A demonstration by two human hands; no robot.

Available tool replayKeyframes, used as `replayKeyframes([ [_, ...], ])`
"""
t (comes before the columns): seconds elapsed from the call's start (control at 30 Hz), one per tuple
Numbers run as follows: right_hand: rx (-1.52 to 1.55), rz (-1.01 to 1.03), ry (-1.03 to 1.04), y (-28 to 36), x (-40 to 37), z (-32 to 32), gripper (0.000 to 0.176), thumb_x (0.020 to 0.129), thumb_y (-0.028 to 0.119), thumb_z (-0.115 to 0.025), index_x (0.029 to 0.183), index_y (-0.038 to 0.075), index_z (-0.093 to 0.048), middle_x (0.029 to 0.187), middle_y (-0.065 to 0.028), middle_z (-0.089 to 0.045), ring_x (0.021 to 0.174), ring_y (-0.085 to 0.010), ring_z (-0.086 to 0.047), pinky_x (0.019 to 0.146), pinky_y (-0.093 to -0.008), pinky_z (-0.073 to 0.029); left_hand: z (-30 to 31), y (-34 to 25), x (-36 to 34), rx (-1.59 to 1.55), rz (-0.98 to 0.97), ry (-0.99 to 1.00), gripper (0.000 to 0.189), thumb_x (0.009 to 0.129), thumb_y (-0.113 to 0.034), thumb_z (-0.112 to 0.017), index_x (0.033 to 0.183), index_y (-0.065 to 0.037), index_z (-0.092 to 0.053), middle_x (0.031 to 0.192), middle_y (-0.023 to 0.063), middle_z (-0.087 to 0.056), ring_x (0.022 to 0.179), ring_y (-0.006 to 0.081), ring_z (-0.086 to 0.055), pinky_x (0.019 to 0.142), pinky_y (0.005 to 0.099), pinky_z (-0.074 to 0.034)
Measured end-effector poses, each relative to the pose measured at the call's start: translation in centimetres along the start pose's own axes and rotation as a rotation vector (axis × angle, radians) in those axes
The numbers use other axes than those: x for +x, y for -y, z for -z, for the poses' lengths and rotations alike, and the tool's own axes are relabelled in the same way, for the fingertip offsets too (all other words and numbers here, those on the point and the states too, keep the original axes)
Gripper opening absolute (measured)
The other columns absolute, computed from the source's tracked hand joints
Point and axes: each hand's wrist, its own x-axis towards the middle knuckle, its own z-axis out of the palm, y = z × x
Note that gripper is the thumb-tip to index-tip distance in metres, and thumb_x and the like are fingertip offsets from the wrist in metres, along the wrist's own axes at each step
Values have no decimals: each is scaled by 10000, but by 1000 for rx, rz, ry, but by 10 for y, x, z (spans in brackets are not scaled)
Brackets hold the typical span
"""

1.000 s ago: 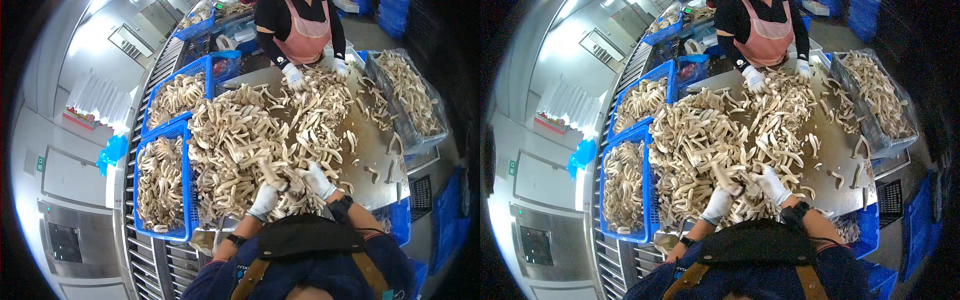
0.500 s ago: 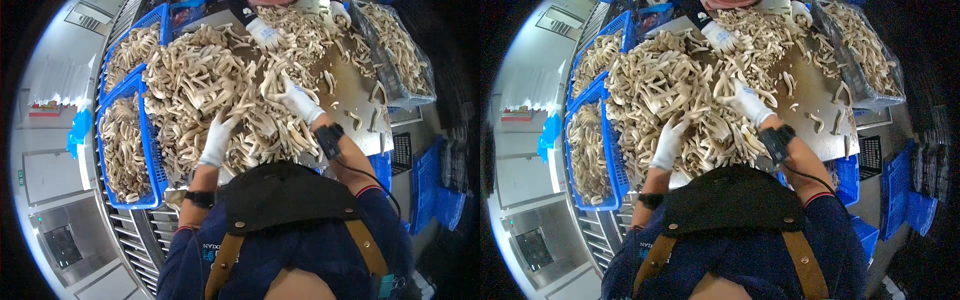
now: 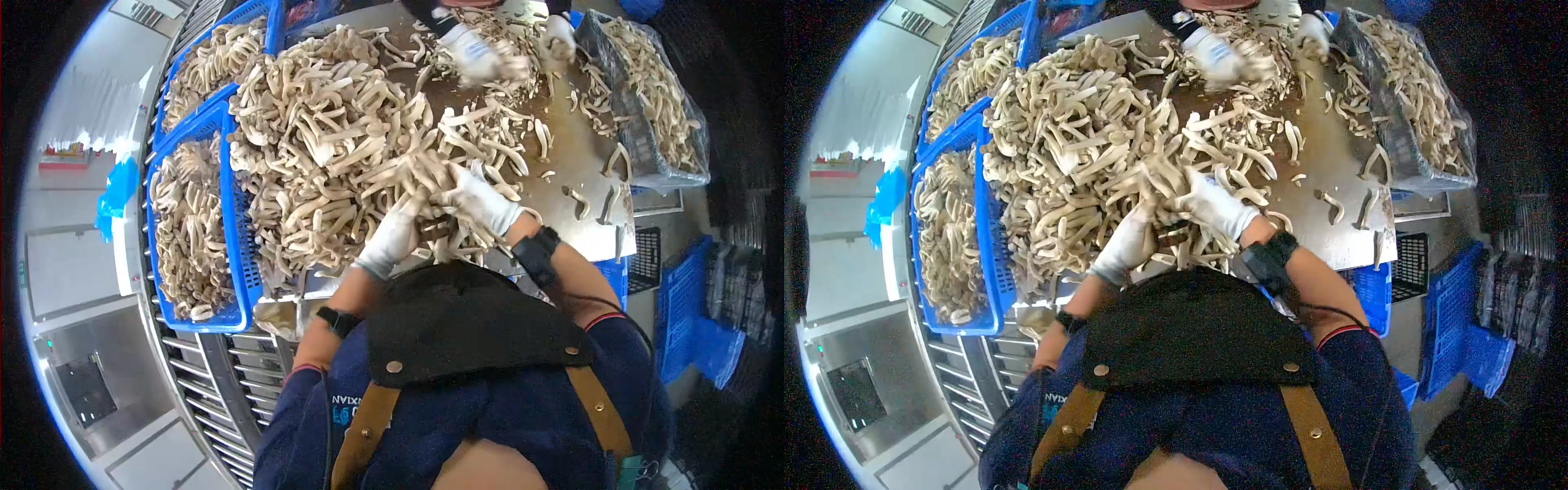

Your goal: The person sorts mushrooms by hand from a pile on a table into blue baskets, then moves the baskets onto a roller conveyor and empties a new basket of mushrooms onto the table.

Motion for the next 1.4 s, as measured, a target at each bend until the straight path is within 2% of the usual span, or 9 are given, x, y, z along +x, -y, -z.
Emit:
replayKeyframes([
  [0.17, -114, 164, -189, 1, -3, 11, 405, 889, 160, -638, 1171, -70, -462, 1033, -117, -600, 907, -180, -579, 803, -288, -478, -14, -18, 12, -438, -55, -138, 209, 938, -169, -591, 1113, -66, -541, 927, 35, -605, 792, 160, -620, 734, 338, -561],
  [0.27, -678, 292, -138, -18, 6, 19, 353, 889, 144, -612, 1180, -33, -520, 937, -107, -647, 858, -172, -595, 795, -304, -486, -31, -20, 7, 27, -63, -99, 206, 936, -152, -588, 1111, -62, -530, 922, 45, -615, 807, 156, -611, 708, 330, -558],
  [0.43, 11, 140, -176, 10, 7, 29, 399, 908, 29, -513, 1289, 7, -399, 998, -42, -566, 918, -134, -528, 826, -254, -442, -19, -40, 9, -203, -212, -266, 230, 967, -249, -517, 990, -33, -593, 885, 108, -672, 732, 196, -671, 654, 257, -551],
  [0.73, -962, 308, 3, 0, 5, 25, 348, 896, 61, -537, 1220, -25, -443, 1035, -111, -570, 959, -185, -519, 852, -331, -449, -29, -22, 9, 462, -125, -7, 558, 903, -401, -629, 1257, 15, -515, 1124, 92, -613, 1076, 181, -538, 939, 334, -429],
  [0.9, -270, 19, 54, 20, -4, 24, 516, 836, 89, -617, 1292, -49, -418, 1197, -141, -535, 1105, -209, -504, 960, -305, -403, -12, -27, 14, -140, -77, -192, 307, 918, -162, -612, 1177, -13, -542, 997, 48, -612, 832, 131, -620, 724, 265, -522],
  [1.03, -808, 126, 157, 28, 3, 39, 537, 863, 163, -641, 1325, -16, -435, 1218, -144, -565, 1084, -222, -542, 946, -310, -424, -4, -23, 7, 447, -123, -111, 370, 912, -139, -574, 1231, 36, -505, 1049, 81, -612, 1014, 160, -563, 854, 287, -462],
  [1.07, -674, -204, 166, 40, 12, 53, 639, 865, 216, -653, 1396, -3, -376, 1352, -195, -494, 1180, -263, -534, 971, -325, -433, -9, -40, -2, 625, -115, -233, 437, 891, -207, -601, 1236, 44, -502, 1080, 144, -619, 1016, 243, -585, 900, 321, -451],
  [1.2, -1056, -52, -480, -9, 47, 158, 605, 860, 404, -628, 1237, -41, -467, 1187, -276, -569, 1121, -368, -557, 967, -399, -433, 32, -37, 34, 1233, -431, -360, 576, 838, -365, -625, 1242, 30, -512, 1200, 254, -542, 1128, 399, -511, 980, 451, -401],
  [1.4, -973, -132, -61, -22, 14, 28, 713, 888, 532, -506, 1349, 9, -359, 1249, -292, -465, 1173, -420, -474, 1006, -472, -388, 42, -32, 55, 1484, -186, -4, 635, 810, -475, -582, 1288, -62, -512, 1351, 264, -437, 1256, 418, -414, 1047, 464, -353],
])
